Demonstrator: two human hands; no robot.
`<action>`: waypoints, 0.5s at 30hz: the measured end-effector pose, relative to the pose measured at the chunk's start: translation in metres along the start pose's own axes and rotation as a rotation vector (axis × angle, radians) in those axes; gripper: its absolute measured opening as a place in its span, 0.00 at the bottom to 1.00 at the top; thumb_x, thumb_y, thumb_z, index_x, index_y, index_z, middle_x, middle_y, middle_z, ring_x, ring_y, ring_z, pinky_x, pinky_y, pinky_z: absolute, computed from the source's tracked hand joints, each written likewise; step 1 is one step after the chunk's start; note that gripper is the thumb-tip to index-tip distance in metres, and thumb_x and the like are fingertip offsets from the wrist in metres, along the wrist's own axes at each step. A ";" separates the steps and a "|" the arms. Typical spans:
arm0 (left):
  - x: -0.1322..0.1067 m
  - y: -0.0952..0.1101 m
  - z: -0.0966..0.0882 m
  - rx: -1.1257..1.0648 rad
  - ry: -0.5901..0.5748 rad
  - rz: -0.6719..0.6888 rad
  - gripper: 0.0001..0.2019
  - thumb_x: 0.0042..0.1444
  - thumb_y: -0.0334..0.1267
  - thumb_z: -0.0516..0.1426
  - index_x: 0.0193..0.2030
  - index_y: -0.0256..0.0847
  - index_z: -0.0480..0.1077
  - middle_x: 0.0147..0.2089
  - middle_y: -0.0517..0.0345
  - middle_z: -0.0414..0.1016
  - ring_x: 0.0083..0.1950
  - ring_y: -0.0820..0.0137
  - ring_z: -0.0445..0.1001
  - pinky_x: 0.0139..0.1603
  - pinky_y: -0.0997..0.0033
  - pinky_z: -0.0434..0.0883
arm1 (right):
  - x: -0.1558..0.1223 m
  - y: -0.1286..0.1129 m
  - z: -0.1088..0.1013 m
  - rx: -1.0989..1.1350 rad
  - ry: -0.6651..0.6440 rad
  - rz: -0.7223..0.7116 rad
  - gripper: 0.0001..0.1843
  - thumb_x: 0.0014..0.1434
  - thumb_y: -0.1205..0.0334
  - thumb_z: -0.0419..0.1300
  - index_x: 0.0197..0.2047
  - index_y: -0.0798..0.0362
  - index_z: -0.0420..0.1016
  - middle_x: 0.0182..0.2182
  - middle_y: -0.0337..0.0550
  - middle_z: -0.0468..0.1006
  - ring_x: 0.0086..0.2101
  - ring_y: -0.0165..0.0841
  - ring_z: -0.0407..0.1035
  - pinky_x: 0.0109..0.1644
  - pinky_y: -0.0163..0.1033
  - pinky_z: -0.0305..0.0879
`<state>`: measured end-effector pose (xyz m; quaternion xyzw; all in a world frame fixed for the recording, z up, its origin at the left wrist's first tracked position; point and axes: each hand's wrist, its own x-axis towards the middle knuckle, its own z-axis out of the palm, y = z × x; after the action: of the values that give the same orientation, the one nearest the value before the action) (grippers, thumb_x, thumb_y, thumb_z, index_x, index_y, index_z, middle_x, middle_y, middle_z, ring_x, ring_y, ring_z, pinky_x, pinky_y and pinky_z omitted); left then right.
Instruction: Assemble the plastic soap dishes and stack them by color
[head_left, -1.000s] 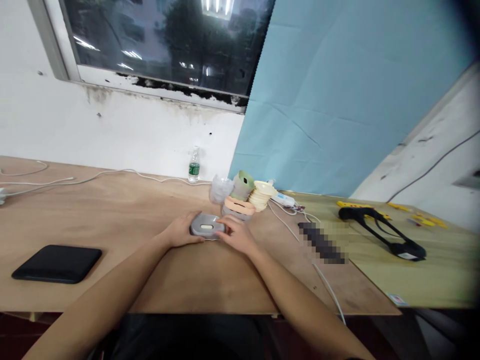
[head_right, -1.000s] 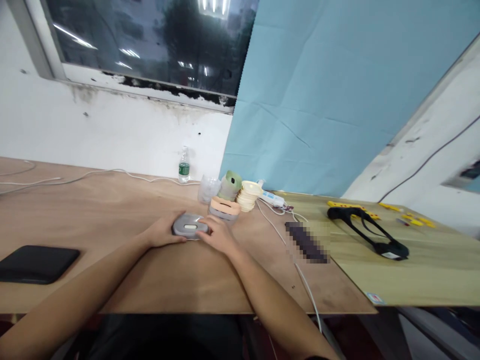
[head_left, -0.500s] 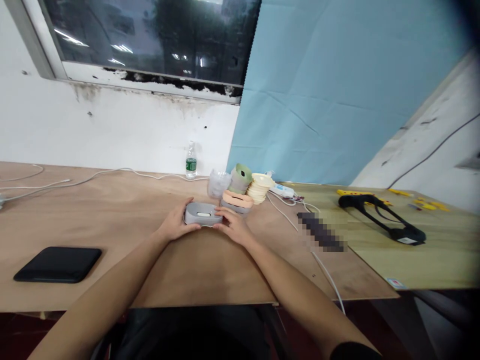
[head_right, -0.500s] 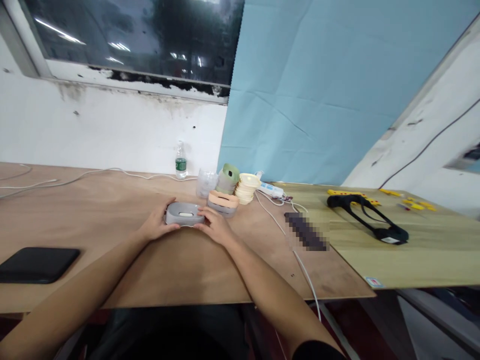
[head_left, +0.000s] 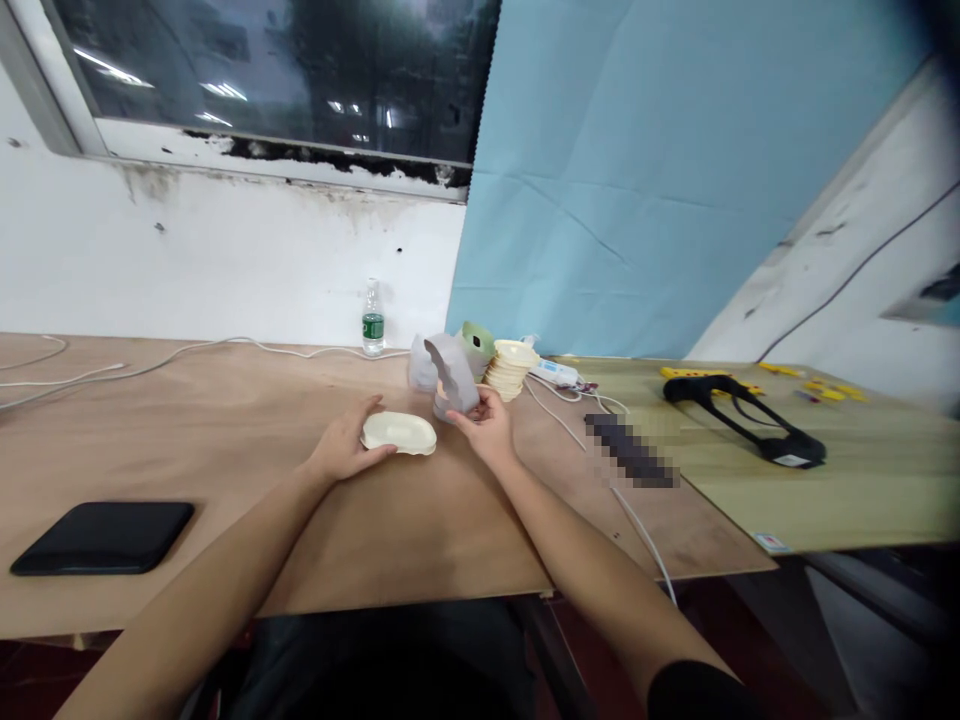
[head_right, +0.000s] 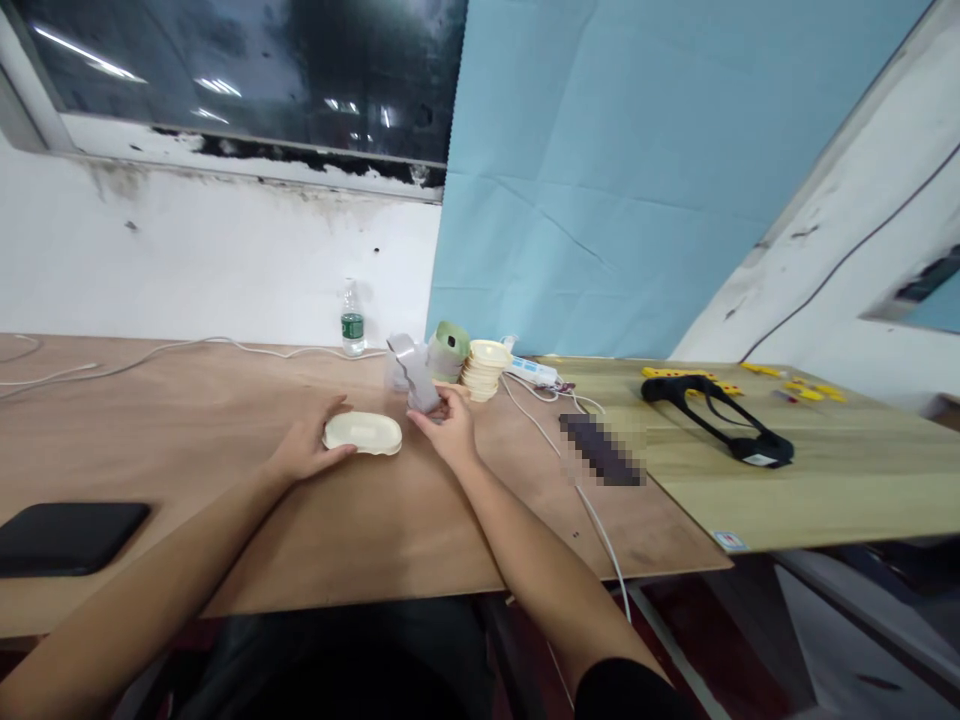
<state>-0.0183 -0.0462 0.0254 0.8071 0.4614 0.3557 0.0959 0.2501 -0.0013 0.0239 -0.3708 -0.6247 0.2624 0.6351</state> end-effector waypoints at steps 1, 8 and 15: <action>0.000 0.000 0.000 0.012 -0.011 -0.001 0.40 0.51 0.56 0.58 0.66 0.41 0.51 0.59 0.46 0.68 0.57 0.54 0.70 0.56 0.55 0.67 | 0.002 -0.002 -0.001 -0.008 0.052 0.005 0.27 0.42 0.49 0.70 0.42 0.52 0.69 0.35 0.42 0.75 0.32 0.32 0.71 0.35 0.37 0.71; 0.001 0.001 0.000 0.036 -0.056 0.017 0.38 0.50 0.58 0.57 0.64 0.41 0.55 0.58 0.47 0.70 0.55 0.54 0.71 0.54 0.57 0.68 | 0.028 -0.013 -0.029 0.248 0.318 0.219 0.28 0.49 0.45 0.64 0.50 0.51 0.65 0.25 0.35 0.74 0.17 0.27 0.65 0.18 0.33 0.63; 0.001 0.001 -0.001 0.050 -0.068 0.007 0.37 0.51 0.58 0.56 0.64 0.42 0.55 0.57 0.49 0.71 0.53 0.55 0.73 0.52 0.58 0.68 | 0.046 0.010 -0.056 0.488 0.299 0.715 0.21 0.57 0.41 0.54 0.37 0.52 0.69 0.17 0.32 0.70 0.11 0.22 0.57 0.08 0.27 0.43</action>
<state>-0.0175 -0.0463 0.0272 0.8225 0.4636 0.3168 0.0903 0.3110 0.0337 0.0467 -0.4363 -0.2789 0.5482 0.6568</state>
